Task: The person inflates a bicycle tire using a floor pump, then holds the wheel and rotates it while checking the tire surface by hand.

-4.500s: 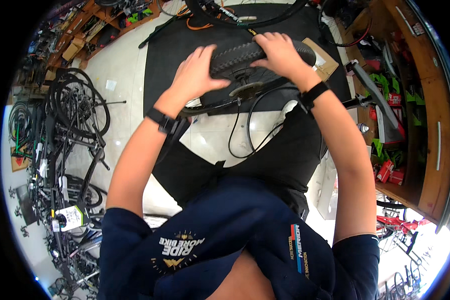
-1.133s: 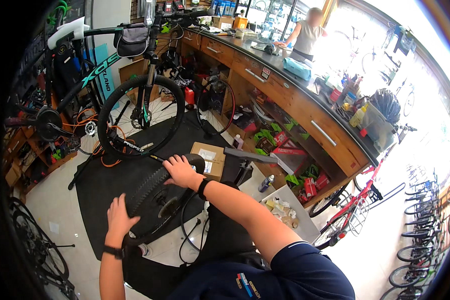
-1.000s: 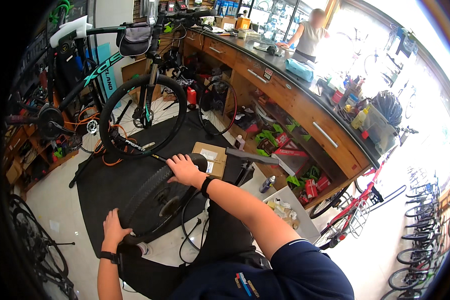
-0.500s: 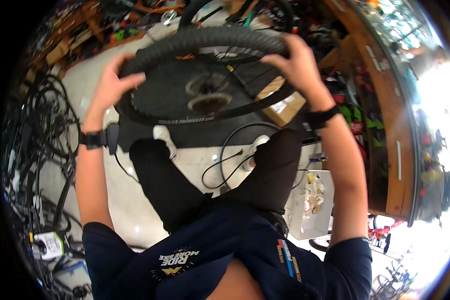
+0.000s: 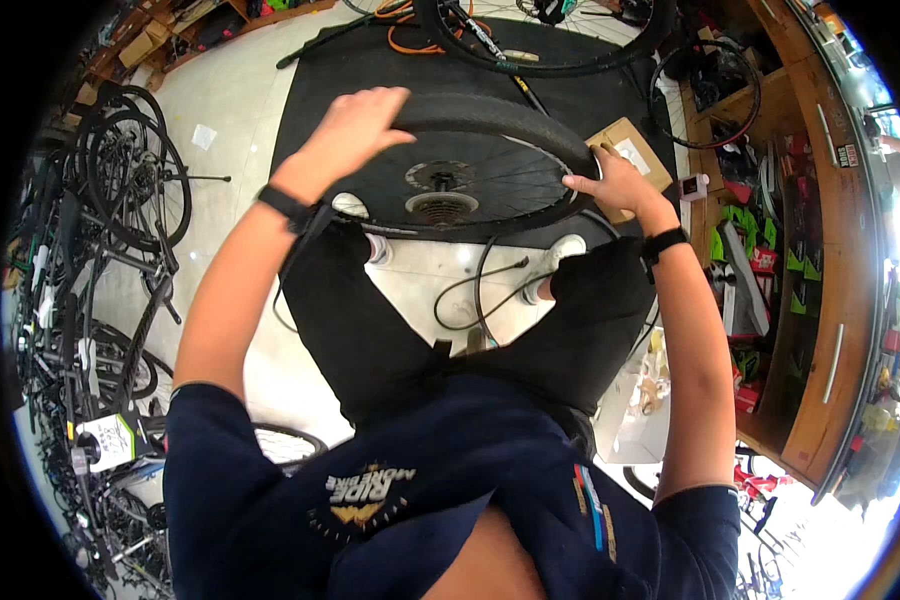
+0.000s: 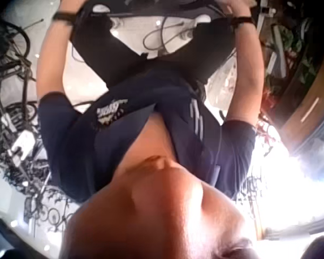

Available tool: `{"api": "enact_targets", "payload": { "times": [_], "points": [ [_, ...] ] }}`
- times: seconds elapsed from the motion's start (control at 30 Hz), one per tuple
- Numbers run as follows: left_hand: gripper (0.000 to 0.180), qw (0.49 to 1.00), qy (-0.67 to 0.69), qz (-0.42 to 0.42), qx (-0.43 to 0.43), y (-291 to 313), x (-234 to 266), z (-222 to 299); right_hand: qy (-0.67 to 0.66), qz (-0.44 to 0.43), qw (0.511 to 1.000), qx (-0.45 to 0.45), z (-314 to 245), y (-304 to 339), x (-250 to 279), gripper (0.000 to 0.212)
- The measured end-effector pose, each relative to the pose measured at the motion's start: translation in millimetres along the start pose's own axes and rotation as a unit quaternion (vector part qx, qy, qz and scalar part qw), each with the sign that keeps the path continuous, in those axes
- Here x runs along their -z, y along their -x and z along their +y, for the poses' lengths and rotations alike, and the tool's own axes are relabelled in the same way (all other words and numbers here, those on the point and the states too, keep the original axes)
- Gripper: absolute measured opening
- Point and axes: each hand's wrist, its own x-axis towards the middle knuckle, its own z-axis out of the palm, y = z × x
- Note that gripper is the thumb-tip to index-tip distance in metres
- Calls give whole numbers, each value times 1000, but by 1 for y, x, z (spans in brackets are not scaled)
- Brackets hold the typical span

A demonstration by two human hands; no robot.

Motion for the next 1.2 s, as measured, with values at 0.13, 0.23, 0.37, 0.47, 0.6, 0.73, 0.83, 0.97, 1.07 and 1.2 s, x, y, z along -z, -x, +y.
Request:
{"api": "enact_targets", "payload": {
  "times": [0.13,0.23,0.37,0.47,0.6,0.73,0.83,0.97,1.07,1.2],
  "points": [
    [65,993,-68,74,-57,-47,-25,59,-9,223,955,193,-19,3,11,99],
    [72,987,97,37,-119,-47,-19,71,40,272,915,295,-54,9,-5,91],
    [94,983,159,39,-78,-18,20,30,63,253,942,213,-68,22,-12,73],
    [97,985,136,-58,86,35,-5,-46,63,290,925,237,-83,17,-26,62],
    [65,977,162,24,135,41,-29,-84,54,280,924,257,-109,-4,-26,62],
    [63,978,161,113,75,48,20,-81,36,338,886,316,-118,10,17,64],
    [59,935,313,152,69,55,96,-54,-12,366,853,372,-144,47,77,61],
    [60,976,102,186,36,60,139,-41,31,427,832,353,-163,45,85,66],
    [57,988,26,144,58,45,77,-47,21,446,847,289,-119,-12,23,72],
    [69,988,-96,110,48,21,5,-17,-64,330,921,198,-42,-62,-50,100]
  ]
}}
